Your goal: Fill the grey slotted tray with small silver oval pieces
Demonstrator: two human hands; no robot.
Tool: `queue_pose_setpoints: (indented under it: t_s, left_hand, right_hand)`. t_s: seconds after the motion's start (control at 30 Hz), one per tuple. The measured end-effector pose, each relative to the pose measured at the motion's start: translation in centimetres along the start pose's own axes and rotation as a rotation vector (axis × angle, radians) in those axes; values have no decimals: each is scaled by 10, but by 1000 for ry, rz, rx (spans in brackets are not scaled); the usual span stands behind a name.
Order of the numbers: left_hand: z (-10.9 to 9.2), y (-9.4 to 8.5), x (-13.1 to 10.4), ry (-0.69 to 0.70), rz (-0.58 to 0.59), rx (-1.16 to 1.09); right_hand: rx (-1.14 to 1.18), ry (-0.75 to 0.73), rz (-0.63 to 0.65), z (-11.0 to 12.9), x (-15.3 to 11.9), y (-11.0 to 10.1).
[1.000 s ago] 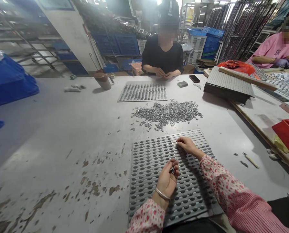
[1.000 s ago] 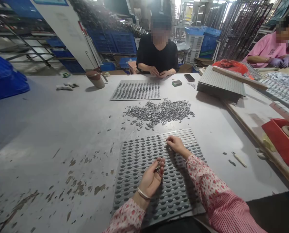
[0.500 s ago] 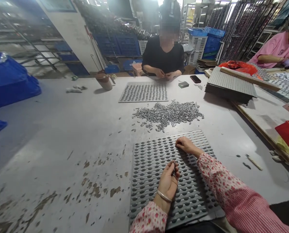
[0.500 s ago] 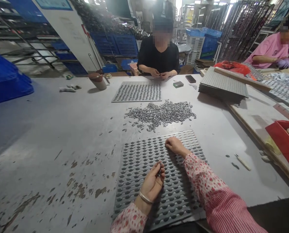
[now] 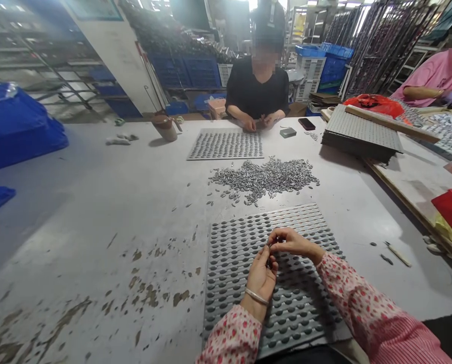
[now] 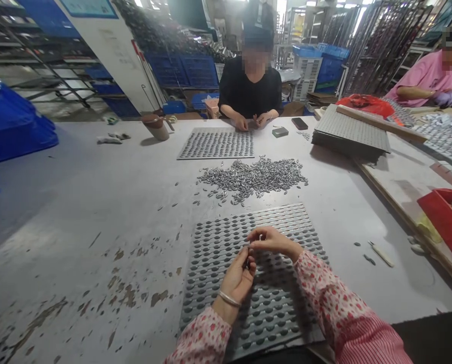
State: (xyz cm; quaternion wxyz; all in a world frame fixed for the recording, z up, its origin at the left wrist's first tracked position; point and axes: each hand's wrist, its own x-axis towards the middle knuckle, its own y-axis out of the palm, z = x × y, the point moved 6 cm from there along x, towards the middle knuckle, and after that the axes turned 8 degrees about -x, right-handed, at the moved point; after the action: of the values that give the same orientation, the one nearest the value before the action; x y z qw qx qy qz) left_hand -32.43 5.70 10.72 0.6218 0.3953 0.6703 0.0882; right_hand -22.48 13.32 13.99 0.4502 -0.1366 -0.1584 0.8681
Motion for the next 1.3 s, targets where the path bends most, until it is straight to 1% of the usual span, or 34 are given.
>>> queue_pose_setpoints:
  t_s: [0.03,0.07,0.13,0.2,0.27,0.33,0.4,0.57,0.67,0.77,0.83,0.87,0.97,1.0,1.07,1.13,1.17,1.23,1.3]
  left_hand:
    - [-1,2,-1,-1,5,-1]
    - [-1,4,-2,-5,11,-5]
    - [-2,9,-6,-23,27,-23]
    - [-3,14,-11,-38,50,-41]
    - [-3,17,-16,-50,64,-41]
    - [-2,16,-18,-64,53,-26]
    - [-1,13,-19,-70,41,-10]
    - [2,12,-21,-94,98,22]
    - [2,10,-20,-79,74,26]
    - [2,9,-16,-56,60,22]
    - [2,7,-11,-33,59,15]
    - [1,6,-9,-18,55,9]
    - [-2,5,-3,26,38,-3]
    - [-3,5,-2,39,33,-7]
    - [-5,7,-2,58,28,-18]
    - [-7,12,-5,66,43,-34]
    - [-7,14,-7,59,56,-41]
    - [-8,19,-12,28,86,-44]
    - [-7,20,-16,-16,89,-32]
  right_hand:
    - [52,-1,16,2,-1,3]
    - [77,5,-2,1,-1,3]
    - [58,39,-108,-7,3,-7]
    - [-30,111,-243,-20,10,-23]
    - [-222,208,-319,-33,15,-38]
    - [-439,272,-323,-40,20,-47]
    - [-578,291,-299,-43,24,-49]
    - [-686,334,-308,-43,27,-45]
    - [-713,359,-343,-41,29,-44]
    - [-708,353,-369,-34,26,-46]
    - [-644,307,-346,-27,21,-43]
    - [-560,263,-301,-22,18,-38]
    - [-164,105,-91,-6,7,-17]
    - [-46,73,-32,-1,4,-10]
    - [94,58,13,5,0,-2]
    - [163,65,-35,5,2,-4]
    - [179,72,-91,3,4,-9]
    - [173,105,-234,-6,10,-26]
    - [98,158,-346,-19,15,-43]
